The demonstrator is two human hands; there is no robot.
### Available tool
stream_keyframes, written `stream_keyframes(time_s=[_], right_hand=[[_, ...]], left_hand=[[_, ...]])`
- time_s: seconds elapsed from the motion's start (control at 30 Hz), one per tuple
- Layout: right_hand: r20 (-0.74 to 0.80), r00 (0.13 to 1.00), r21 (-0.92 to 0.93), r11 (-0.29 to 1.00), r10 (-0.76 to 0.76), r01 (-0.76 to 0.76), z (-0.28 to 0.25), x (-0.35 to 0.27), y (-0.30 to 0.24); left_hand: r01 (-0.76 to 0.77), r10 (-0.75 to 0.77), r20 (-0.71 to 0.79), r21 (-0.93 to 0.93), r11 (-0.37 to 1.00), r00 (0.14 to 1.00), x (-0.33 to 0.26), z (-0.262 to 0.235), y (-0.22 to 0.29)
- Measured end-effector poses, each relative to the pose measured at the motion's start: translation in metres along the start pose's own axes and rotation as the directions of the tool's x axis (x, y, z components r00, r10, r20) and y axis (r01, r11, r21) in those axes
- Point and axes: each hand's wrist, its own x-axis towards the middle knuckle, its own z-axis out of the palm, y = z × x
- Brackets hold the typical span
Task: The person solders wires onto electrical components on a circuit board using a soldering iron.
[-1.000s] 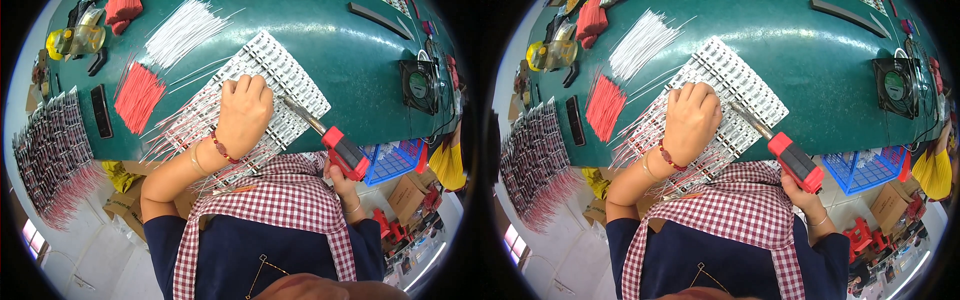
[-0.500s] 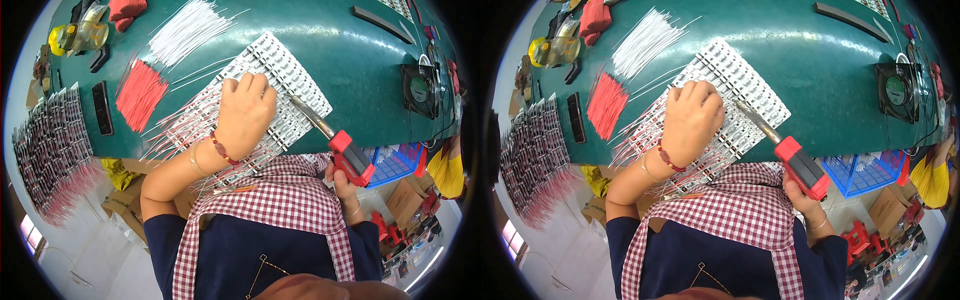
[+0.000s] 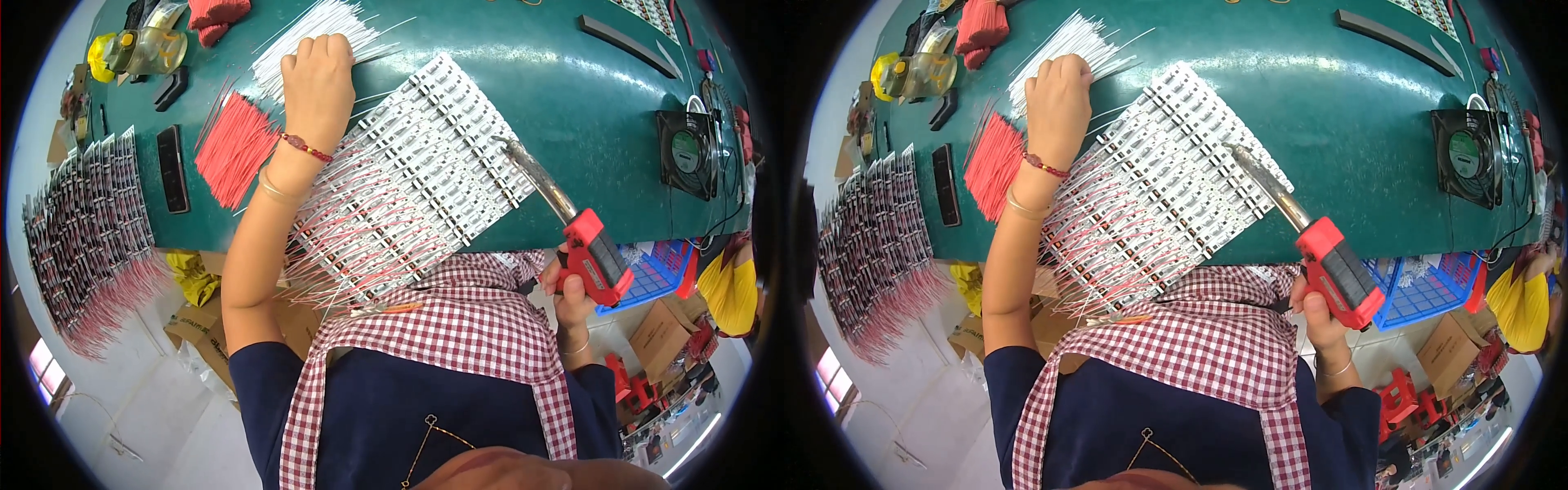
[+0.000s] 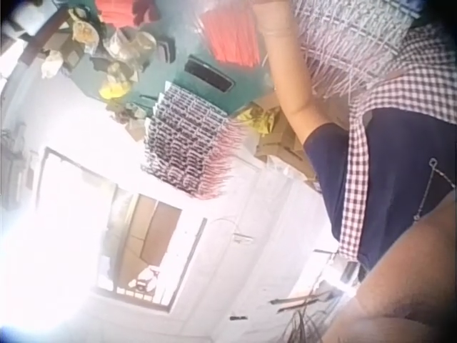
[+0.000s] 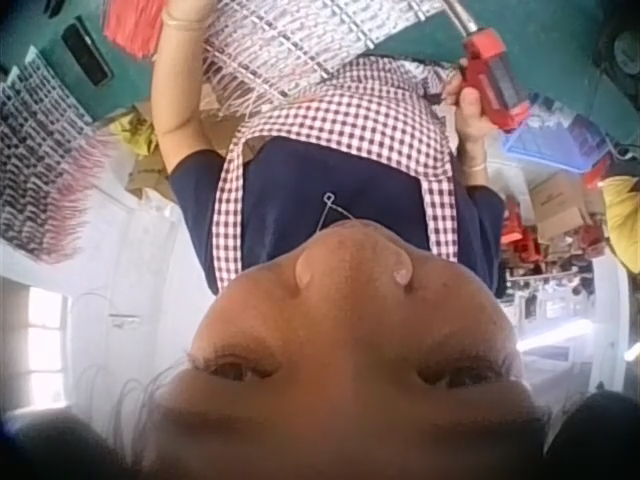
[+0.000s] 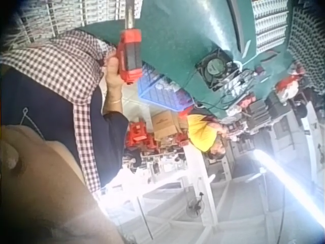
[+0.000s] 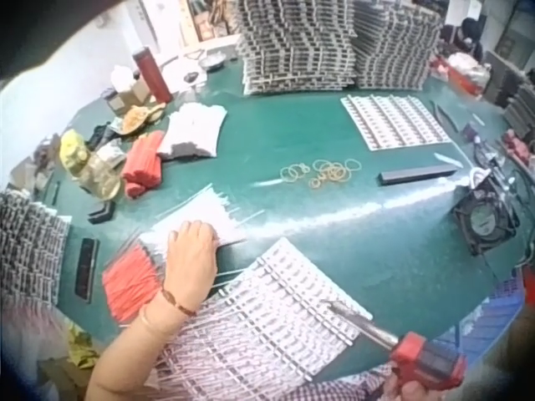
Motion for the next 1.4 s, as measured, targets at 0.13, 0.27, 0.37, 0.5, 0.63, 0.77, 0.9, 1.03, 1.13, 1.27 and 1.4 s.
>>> stream_keyframes(time_s=[0.13,0.27,0.37,0.5,0.63,0.77,0.9,1.03,1.13,1.27,1.4], right_hand=[[-0.013,1.000,-0.003,1.000,-0.025,0.025,-0.001,0.006,-0.004],[-0.016,0.998,0.003,0.998,-0.058,0.058,-0.002,0.005,-0.002],[-0.026,0.998,0.012,0.999,-0.049,0.049,-0.005,0.001,0.001],[-0.011,1.000,0.035,0.999,0.011,-0.011,-0.008,-0.006,0.003],[0.113,0.992,0.072,0.995,0.060,-0.068,-0.015,-0.017,0.014],[0.143,0.987,0.048,0.995,0.076,-0.084,-0.010,-0.018,0.016],[0.138,0.990,0.093,0.995,0.035,-0.048,-0.011,-0.017,0.017],[0.053,0.998,0.056,0.997,0.042,-0.045,-0.008,-0.009,0.014],[0.055,0.998,0.091,0.996,0.005,-0.010,-0.007,-0.011,0.017],[0.030,0.998,0.035,0.998,0.049,-0.050,-0.004,-0.009,0.015],[0.050,0.999,0.053,0.999,0.010,-0.013,-0.003,-0.002,0.014]], left_hand=[[-0.093,0.076,-0.098,-0.188,0.978,0.992,0.003,-0.008,-0.008],[-0.032,0.022,-0.024,-0.613,0.789,0.999,-0.002,-0.045,0.015],[-0.009,0.084,0.070,-0.713,0.701,0.994,-0.021,-0.070,0.050],[0.045,0.145,0.172,-0.779,0.625,0.974,-0.054,-0.072,0.078],[-0.078,0.131,0.041,-0.617,0.783,0.991,-0.069,-0.060,0.095],[-0.062,0.079,0.006,-0.566,0.822,0.997,-0.064,-0.060,0.091],[0.008,-0.063,-0.114,-0.425,0.905,0.992,-0.020,-0.046,0.031],[0.062,-0.093,-0.066,-0.373,0.926,0.994,-0.008,-0.007,-0.007],[0.054,-0.068,-0.027,-0.350,0.935,0.997,-0.009,0.002,-0.004],[0.024,-0.028,-0.011,-0.292,0.956,1.000,-0.010,0.003,0.000],[-0.041,0.026,-0.059,-0.281,0.959,0.998,-0.013,0.005,-0.003]])
